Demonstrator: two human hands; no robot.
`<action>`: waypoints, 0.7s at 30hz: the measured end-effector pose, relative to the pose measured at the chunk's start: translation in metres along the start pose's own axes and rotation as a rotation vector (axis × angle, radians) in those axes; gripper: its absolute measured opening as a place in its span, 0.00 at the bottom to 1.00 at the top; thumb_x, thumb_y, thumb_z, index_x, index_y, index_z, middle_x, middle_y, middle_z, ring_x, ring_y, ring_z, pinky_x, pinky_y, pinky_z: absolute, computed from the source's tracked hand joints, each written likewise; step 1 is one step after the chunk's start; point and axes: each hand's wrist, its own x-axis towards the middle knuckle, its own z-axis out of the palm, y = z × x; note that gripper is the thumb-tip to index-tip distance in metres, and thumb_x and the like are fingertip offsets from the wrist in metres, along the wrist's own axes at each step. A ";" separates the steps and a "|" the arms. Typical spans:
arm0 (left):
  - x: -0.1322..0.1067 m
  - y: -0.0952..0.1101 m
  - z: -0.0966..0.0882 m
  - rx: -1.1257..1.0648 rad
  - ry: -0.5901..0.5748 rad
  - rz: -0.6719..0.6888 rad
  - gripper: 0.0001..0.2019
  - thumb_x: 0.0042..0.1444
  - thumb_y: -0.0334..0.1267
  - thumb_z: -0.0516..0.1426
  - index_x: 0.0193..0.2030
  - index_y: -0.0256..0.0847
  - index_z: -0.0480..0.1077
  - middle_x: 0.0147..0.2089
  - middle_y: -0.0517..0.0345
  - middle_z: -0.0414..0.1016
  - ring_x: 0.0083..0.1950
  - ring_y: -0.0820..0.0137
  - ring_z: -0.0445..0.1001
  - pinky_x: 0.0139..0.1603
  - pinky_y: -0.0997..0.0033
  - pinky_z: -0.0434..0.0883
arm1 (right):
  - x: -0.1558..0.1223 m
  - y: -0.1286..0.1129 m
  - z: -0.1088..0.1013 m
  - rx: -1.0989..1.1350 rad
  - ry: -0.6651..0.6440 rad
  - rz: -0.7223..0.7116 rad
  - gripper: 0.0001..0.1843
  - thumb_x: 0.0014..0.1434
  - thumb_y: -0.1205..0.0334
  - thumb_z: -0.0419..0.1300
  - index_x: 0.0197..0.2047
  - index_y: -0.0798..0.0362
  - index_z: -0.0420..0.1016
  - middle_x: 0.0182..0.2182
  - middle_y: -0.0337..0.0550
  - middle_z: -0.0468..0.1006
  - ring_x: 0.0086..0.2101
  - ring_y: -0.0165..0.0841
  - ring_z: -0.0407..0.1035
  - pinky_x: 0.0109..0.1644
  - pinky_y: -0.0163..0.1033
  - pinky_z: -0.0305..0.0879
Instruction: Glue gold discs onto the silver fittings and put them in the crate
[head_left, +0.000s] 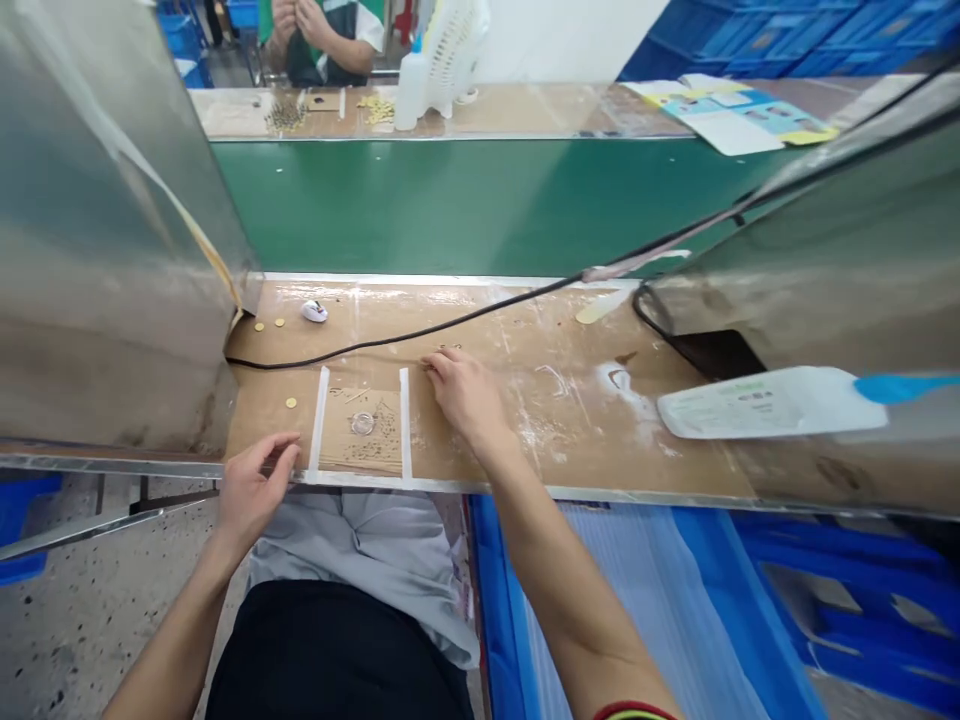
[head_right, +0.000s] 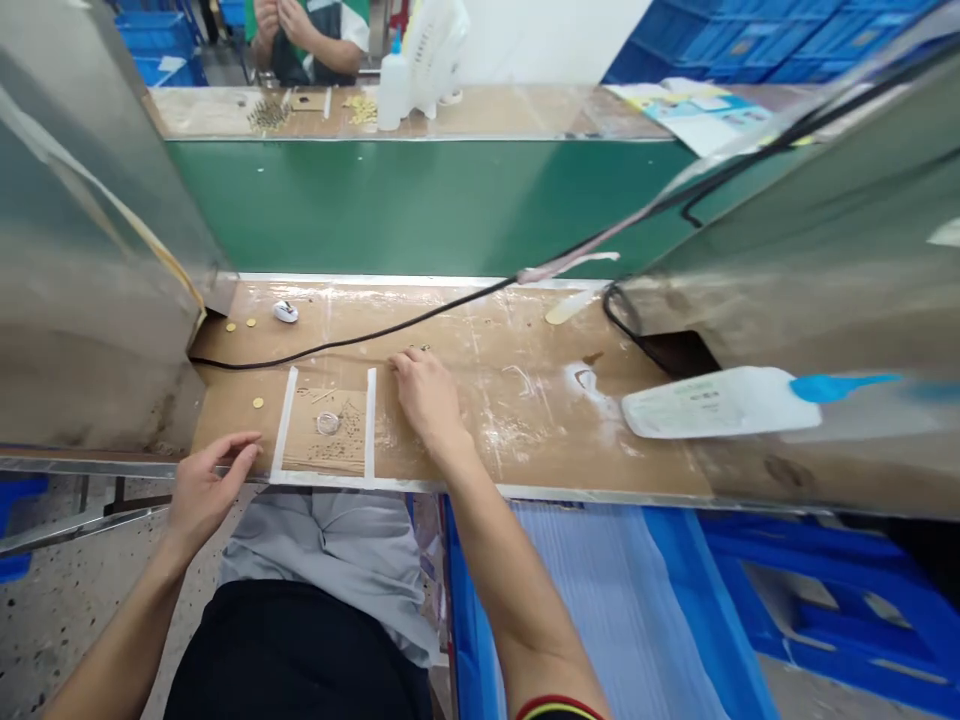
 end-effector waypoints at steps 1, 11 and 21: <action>0.003 -0.003 0.000 0.045 0.016 0.032 0.14 0.76 0.47 0.60 0.56 0.45 0.85 0.55 0.54 0.91 0.53 0.59 0.89 0.60 0.62 0.81 | 0.001 0.001 0.000 -0.024 -0.027 -0.001 0.16 0.76 0.69 0.56 0.51 0.51 0.87 0.48 0.51 0.84 0.49 0.43 0.76 0.54 0.43 0.71; 0.063 -0.014 0.015 0.346 -0.005 0.159 0.11 0.78 0.34 0.55 0.55 0.41 0.79 0.55 0.45 0.85 0.55 0.54 0.85 0.54 0.59 0.77 | 0.003 -0.011 -0.010 -0.083 -0.048 -0.034 0.18 0.72 0.74 0.55 0.41 0.49 0.85 0.42 0.49 0.83 0.43 0.41 0.77 0.46 0.41 0.65; 0.078 -0.019 0.015 0.463 -0.134 0.108 0.09 0.78 0.31 0.54 0.50 0.43 0.76 0.54 0.49 0.81 0.54 0.57 0.83 0.52 0.62 0.72 | -0.002 0.000 -0.005 0.127 -0.038 -0.036 0.21 0.76 0.62 0.50 0.45 0.45 0.87 0.48 0.51 0.83 0.48 0.45 0.79 0.53 0.48 0.75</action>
